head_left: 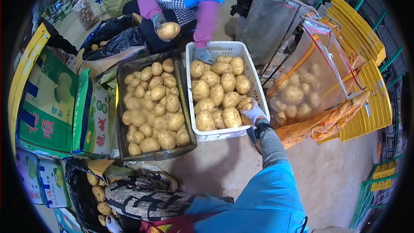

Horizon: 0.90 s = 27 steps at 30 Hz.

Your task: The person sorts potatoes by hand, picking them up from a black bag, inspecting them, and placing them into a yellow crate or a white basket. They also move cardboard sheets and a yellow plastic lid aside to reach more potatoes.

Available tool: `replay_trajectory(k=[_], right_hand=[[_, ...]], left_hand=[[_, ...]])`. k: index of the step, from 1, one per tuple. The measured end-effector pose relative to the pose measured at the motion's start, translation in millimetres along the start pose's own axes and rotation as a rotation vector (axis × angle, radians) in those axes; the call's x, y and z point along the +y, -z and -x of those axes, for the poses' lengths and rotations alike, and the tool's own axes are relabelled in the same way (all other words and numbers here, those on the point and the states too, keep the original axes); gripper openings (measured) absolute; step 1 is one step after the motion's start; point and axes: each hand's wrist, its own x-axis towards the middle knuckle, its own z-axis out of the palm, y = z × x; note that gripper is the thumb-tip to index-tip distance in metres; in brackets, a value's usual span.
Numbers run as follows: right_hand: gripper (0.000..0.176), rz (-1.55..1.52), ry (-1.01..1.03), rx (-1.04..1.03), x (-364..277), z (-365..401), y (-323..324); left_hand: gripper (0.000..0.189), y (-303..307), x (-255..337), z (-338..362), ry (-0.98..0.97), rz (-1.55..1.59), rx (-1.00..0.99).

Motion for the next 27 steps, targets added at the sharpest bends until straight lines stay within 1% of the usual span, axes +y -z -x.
replay_trajectory(k=[1, 2, 3, 4, 5, 6, 7, 9, 10, 11, 12, 13, 14, 15, 16, 17, 18, 19, 20, 21, 22, 23, 24, 25, 26, 27], right_hand=[[0.095, 0.026, -0.079, -0.032, -12.2, 10.1, 11.6], [0.095, 0.036, -0.076, -0.036, -5.6, 4.0, 10.9], [0.088, -0.099, -0.013, 0.031, 27.7, -18.4, -5.4], [0.082, -0.513, -0.126, -0.006, -0.3, 3.2, 16.8], [0.076, -0.927, -0.245, -0.063, -30.1, 32.6, 40.3], [0.059, -1.467, -0.080, -0.272, -25.5, 28.5, 39.8], [0.055, -1.565, 0.005, -0.448, -38.8, 44.9, 66.3], [0.055, -1.795, 0.163, -0.350, -68.8, 54.2, 76.9], [0.056, -1.743, 0.322, -0.260, -85.0, 64.6, 86.9], [0.058, -1.685, 0.484, -0.173, -104.0, 78.8, 99.3], [0.055, -1.703, 0.567, -0.143, -125.1, 98.6, 114.3], [0.058, -1.643, 0.628, -0.044, -146.3, 122.0, 128.4], [0.059, -1.497, 0.687, 0.094, -162.0, 136.4, 141.5], [0.060, -1.346, 0.733, 0.236, -172.2, 148.7, 156.3], [0.061, -1.149, 0.815, 0.435, -177.4, 158.6, 177.2], [0.062, -0.936, 0.885, 0.627, -184.8, 168.8, 203.6], [0.064, -0.959, 0.872, 0.689, -194.6, 187.3, 230.5], [0.063, -0.703, 0.933, 0.979, -198.8, 196.9, 259.8], [0.061, -0.567, 0.929, 1.136, -194.5, 196.6, 285.7], [0.061, -0.301, 0.926, 1.345, -179.8, 179.8, 313.9], [0.063, -0.003, 0.789, 1.424, -169.6, 183.4, 336.0], [0.063, 0.143, 0.719, 1.357, -150.1, 172.7, 355.6], [0.062, 0.246, 0.472, 1.154, -136.4, 164.3, 368.0], [0.061, 0.350, 0.394, 0.961, -97.5, 123.9, 381.8], [0.059, 0.429, 0.138, 0.646, -117.7, 132.6, 385.7], [0.053, 0.266, 0.381, 0.816, -128.4, 137.2, 364.7]], left_hand=[[0.044, 3.1, -1.8, 2.2, -0.030, -0.024, -0.007], [0.042, 1.0, -2.1, 0.9, -0.059, -0.032, -0.009], [0.039, -1.6, -6.3, -2.8, -0.043, 0.024, -0.036], [0.039, -8.3, -16.5, -7.3, -0.101, 0.016, -0.029], [0.039, -5.6, -10.1, -6.3, -0.159, -0.004, -0.024], [0.039, -3.3, -3.7, -2.2, -0.071, 0.020, -0.030], [0.039, -4.4, -9.0, -6.2, -0.081, 0.036, -0.025], [0.038, -14.2, -25.8, -12.9, -0.094, 0.074, -0.019], [0.035, -2.3, 1.8, 2.6, -0.045, 0.014, -0.005], [0.034, 6.0, 16.8, 12.7, -0.032, -0.009, -0.003], [0.033, 12.7, 27.7, 20.9, -0.016, -0.030, 0.002], [0.033, 15.5, 32.6, 23.8, 0.000, -0.052, 0.007], [0.032, 6.4, 11.8, 9.8, -0.066, -0.105, 0.007], [0.031, -10.6, -24.4, -14.9, -0.212, -0.141, 0.043], [0.031, -27.1, -58.7, -38.4, -0.359, -0.184, 0.088], [0.031, -24.9, -57.2, -40.7, -0.501, -0.231, 0.139], [0.029, -21.0, -59.0, -40.8, -0.358, -0.063, 0.103], [0.031, 6.4, -16.3, -20.4, 0.068, 0.278, -0.074], [0.019, -17.5, -53.6, -57.9, -0.066, 0.506, 0.002], [0.011, -38.1, -89.5, -92.4, -0.217, 0.726, 0.047], [0.011, -11.6, -69.2, -68.4, -0.112, 0.731, 0.039], [0.010, -22.6, -93.9, -82.3, -0.134, 0.729, 0.167], [0.012, 17.0, -50.6, -45.8, -0.022, 0.850, 0.132], [0.012, 19.0, -60.8, -49.6, -0.016, 0.895, 0.147], [0.011, 35.4, -56.0, -42.3, 0.025, 0.960, 0.146], [0.011, 48.0, -43.2, -32.9, 0.050, 1.025, 0.128]])
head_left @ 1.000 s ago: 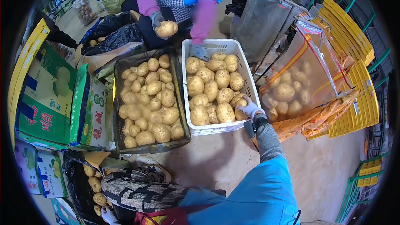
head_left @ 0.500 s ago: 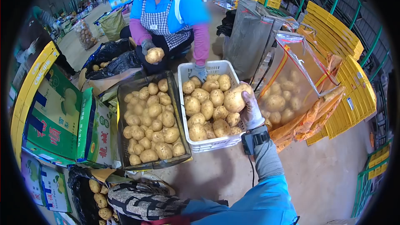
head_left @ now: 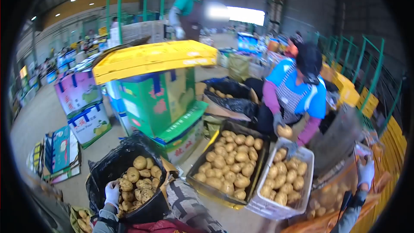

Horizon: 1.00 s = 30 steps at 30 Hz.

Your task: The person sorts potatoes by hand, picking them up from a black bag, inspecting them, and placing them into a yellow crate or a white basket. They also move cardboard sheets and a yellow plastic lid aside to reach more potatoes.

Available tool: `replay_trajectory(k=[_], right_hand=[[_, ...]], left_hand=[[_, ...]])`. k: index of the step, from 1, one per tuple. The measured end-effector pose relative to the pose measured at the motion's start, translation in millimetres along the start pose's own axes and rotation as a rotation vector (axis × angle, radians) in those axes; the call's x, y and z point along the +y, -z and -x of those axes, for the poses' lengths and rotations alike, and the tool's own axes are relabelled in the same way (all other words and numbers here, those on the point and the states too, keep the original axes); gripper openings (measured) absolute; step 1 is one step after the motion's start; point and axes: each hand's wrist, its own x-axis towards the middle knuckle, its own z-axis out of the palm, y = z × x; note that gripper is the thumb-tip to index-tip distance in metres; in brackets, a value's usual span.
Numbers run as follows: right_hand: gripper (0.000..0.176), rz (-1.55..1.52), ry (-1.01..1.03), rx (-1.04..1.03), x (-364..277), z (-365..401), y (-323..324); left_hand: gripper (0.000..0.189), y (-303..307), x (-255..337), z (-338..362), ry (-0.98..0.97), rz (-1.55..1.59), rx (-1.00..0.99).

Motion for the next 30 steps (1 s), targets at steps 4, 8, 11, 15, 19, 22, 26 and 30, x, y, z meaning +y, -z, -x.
replay_trajectory(k=[4, 8, 11, 15, 19, 22, 26, 30], right_hand=[[0.057, -0.511, 0.582, -0.120, -206.1, 64.2, -10.1], [0.079, -1.010, 1.224, -0.490, -467.6, 137.1, 44.7], [0.069, -1.295, 1.268, -0.278, -613.1, 165.0, 118.4], [0.058, -1.431, 1.446, -0.730, -722.6, 250.7, 121.6], [0.059, -0.817, 1.664, -1.515, -733.2, 403.2, 13.3], [0.059, 0.187, 1.971, -1.471, -721.8, 481.8, -60.1], [0.057, 0.184, 1.824, -1.452, -726.3, 544.8, -181.5], [0.054, -0.119, 1.273, -1.526, -763.5, 564.5, -234.7]], left_hand=[[0.017, 6.6, 43.4, 22.0, 0.043, 0.156, 0.037], [0.015, 12.0, 49.0, 18.1, 0.075, 0.298, 0.028], [0.015, 21.9, 63.4, 26.6, 0.080, 0.393, 0.035], [0.021, 52.5, 55.1, 24.3, 0.107, 0.574, -0.050], [0.044, 64.8, 88.2, 35.6, 0.211, 0.677, 0.051], [0.054, 71.8, 92.6, 26.7, 0.182, 0.768, 0.059], [0.039, 73.6, 119.1, 17.6, 0.199, 1.038, 0.109], [0.044, 84.0, 126.2, 10.1, 0.220, 0.990, 0.266]])
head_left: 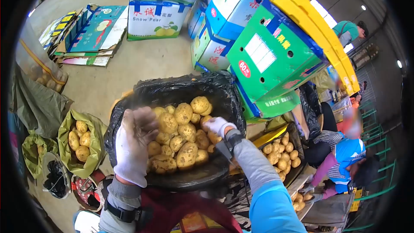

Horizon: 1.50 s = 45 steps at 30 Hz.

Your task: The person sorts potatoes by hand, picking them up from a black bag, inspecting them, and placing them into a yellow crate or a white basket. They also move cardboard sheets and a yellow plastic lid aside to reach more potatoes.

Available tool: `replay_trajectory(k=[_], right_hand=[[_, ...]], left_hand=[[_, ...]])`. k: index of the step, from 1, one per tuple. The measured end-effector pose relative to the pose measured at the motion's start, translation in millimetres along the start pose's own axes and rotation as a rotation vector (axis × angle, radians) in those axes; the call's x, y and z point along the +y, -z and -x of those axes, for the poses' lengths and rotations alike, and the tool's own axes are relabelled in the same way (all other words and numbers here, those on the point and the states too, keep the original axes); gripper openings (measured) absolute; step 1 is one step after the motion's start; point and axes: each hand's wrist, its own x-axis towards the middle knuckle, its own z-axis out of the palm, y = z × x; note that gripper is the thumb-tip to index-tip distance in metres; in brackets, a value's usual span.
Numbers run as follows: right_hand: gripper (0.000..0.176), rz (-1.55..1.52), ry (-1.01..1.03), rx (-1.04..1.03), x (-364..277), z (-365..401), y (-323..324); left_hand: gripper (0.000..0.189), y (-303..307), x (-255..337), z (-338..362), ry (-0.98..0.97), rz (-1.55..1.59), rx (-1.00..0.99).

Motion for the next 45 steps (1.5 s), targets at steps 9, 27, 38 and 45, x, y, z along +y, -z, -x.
replay_trajectory(k=[9, 27, 38, 45], right_hand=[[0.047, 0.486, -0.064, -0.175, 9.9, -46.7, 17.8], [0.063, 0.556, 0.254, -0.435, -47.7, -17.0, -87.4], [0.059, 0.234, 0.682, -0.329, -115.8, 33.0, -134.9], [0.071, 0.429, 0.721, -0.575, -182.4, 62.5, -169.9]], left_hand=[[0.052, 3.5, -11.3, -18.8, 0.032, -0.007, 0.105], [0.049, 17.4, -12.2, -26.8, -0.050, 0.072, 0.117], [0.045, 42.2, 2.2, -23.9, -0.115, 0.182, 0.071], [0.051, 43.6, 16.1, -23.3, -0.107, 0.056, 0.208]])
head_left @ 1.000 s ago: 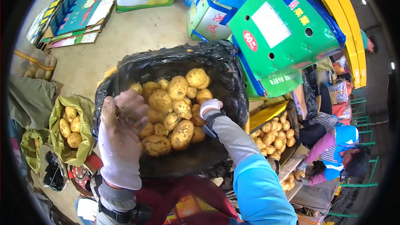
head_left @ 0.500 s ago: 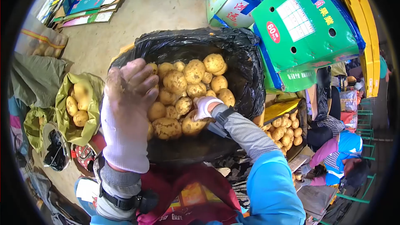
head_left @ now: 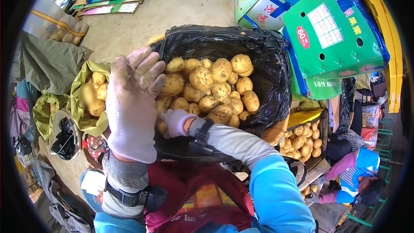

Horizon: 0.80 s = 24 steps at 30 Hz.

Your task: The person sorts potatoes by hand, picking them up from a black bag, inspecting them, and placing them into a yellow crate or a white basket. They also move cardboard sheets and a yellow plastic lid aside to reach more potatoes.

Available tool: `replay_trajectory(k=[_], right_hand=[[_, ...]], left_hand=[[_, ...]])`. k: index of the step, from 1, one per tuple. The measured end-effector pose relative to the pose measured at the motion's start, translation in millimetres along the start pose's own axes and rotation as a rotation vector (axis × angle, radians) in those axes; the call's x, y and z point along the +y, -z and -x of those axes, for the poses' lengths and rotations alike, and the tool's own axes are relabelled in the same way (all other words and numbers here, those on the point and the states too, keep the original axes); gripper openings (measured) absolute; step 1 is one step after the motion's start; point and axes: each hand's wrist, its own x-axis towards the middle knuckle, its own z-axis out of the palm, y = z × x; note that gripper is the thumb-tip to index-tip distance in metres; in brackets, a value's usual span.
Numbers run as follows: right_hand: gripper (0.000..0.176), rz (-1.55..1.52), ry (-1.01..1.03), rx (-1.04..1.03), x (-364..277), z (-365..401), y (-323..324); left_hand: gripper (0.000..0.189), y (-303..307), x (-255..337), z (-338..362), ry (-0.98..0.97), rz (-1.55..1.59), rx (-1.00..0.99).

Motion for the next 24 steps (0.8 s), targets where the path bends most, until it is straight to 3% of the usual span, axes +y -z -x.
replay_trajectory(k=[2, 5, 7, 9, 11, 13, 15, 17, 21, 22, 24], right_hand=[[0.073, 0.000, 0.056, -0.011, 12.5, -12.5, -3.8], [0.072, -0.503, 0.262, 0.229, 67.2, -7.7, -13.9], [0.071, -0.944, 0.126, 0.358, 49.3, 55.4, 21.3], [0.075, -0.616, 0.196, 0.710, 46.3, 104.3, 42.0], [0.080, -0.409, 0.197, 0.996, 34.8, 148.2, 55.0], [0.093, -0.115, 0.099, 1.102, 18.9, 188.3, 64.3], [0.104, -0.153, 0.145, 1.159, 16.0, 211.4, 58.3], [0.102, -0.117, 0.046, 1.195, 18.3, 226.1, 47.6], [0.075, 0.095, -0.286, 1.059, 9.6, 240.5, 35.9], [0.058, 0.161, -0.155, 1.265, 22.6, 234.3, 30.4], [0.050, -0.230, -0.053, 1.487, 50.8, 217.4, 32.4]], left_hand=[[0.045, 3.8, -2.8, -5.2, 0.010, 0.116, -0.044], [0.040, -0.7, -5.2, -4.7, 0.021, 0.116, -0.051], [0.038, -2.7, -16.7, -4.0, 0.026, 0.067, -0.080], [0.037, -18.6, -33.6, 5.2, -0.027, -0.194, 0.015], [0.040, -21.5, -60.2, 10.8, 0.053, -0.285, -0.140], [0.045, -32.5, -82.1, 22.6, 0.479, -0.104, -0.282], [0.051, -44.3, -95.4, 31.6, 0.550, 0.051, -0.563], [0.050, -47.7, -104.4, 33.2, 0.642, 0.087, -0.555], [0.048, -40.3, -119.0, 33.8, 0.704, 0.081, -0.649], [0.048, -40.3, -119.1, 34.4, 0.686, 0.080, -0.657], [0.047, -35.1, -117.2, 27.8, 0.714, 0.106, -0.765]])
